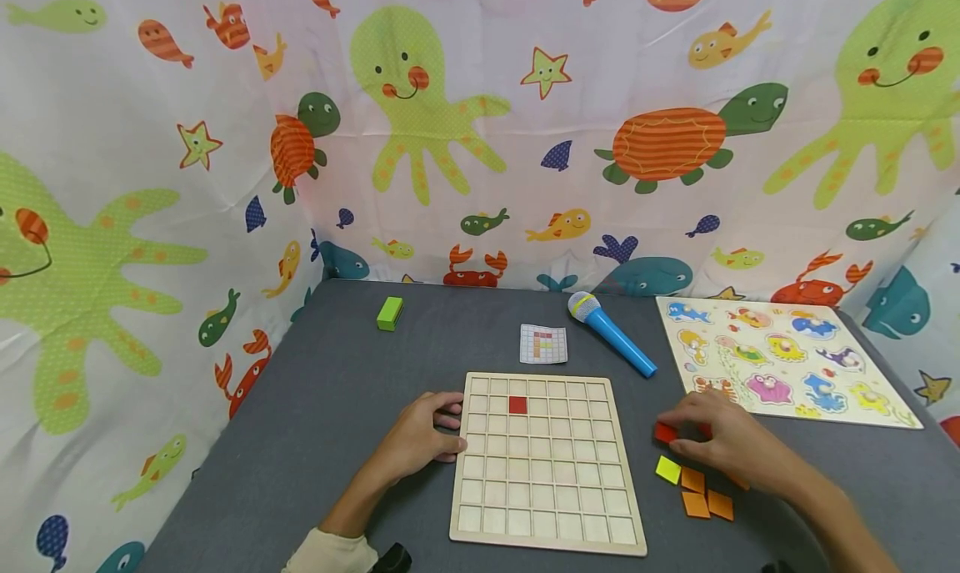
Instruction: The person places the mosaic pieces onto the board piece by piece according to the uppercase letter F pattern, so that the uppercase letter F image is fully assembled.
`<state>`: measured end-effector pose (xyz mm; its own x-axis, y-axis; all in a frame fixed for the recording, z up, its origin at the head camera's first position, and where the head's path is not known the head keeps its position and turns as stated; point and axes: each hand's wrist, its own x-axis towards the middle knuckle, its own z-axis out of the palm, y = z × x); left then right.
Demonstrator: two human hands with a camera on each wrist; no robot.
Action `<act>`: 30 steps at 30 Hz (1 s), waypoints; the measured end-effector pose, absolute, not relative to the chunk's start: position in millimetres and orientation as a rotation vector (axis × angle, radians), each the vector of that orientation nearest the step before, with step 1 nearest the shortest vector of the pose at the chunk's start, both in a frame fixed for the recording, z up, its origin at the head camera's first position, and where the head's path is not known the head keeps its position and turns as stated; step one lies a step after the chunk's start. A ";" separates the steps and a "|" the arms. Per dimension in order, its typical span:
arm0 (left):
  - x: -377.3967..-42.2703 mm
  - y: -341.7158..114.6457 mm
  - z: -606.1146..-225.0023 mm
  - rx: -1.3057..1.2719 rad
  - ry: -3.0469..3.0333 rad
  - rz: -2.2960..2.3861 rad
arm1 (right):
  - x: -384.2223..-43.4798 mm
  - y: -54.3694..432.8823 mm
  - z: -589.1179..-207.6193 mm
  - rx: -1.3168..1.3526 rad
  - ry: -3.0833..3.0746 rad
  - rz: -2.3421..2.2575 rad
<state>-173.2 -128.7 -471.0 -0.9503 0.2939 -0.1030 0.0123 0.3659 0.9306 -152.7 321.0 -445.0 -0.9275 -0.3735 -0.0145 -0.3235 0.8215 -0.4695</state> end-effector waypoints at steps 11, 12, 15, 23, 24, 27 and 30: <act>-173.3 -128.8 -471.2 0.279 2.378 1.615 | -162.3 296.6 -445.3 -0.661 2.908 -0.753; -173.3 -128.9 -471.2 0.280 2.376 1.616 | -163.3 294.8 -445.2 -0.656 2.914 -0.748; -173.6 -129.0 -471.3 0.281 2.376 1.617 | -166.3 289.1 -444.3 -0.662 2.916 -0.753; -174.3 -129.3 -471.6 0.264 2.357 1.622 | -175.2 270.0 -443.3 -0.689 2.885 -0.808; -174.4 -129.3 -471.7 0.261 2.354 1.623 | -176.1 267.8 -443.1 -0.693 2.882 -0.815; -174.6 -129.4 -471.7 0.261 2.354 1.620 | -178.8 261.7 -442.7 -0.708 2.883 -0.824; -174.4 -129.4 -471.7 0.264 2.363 1.615 | -180.8 256.1 -441.8 -0.721 2.884 -0.821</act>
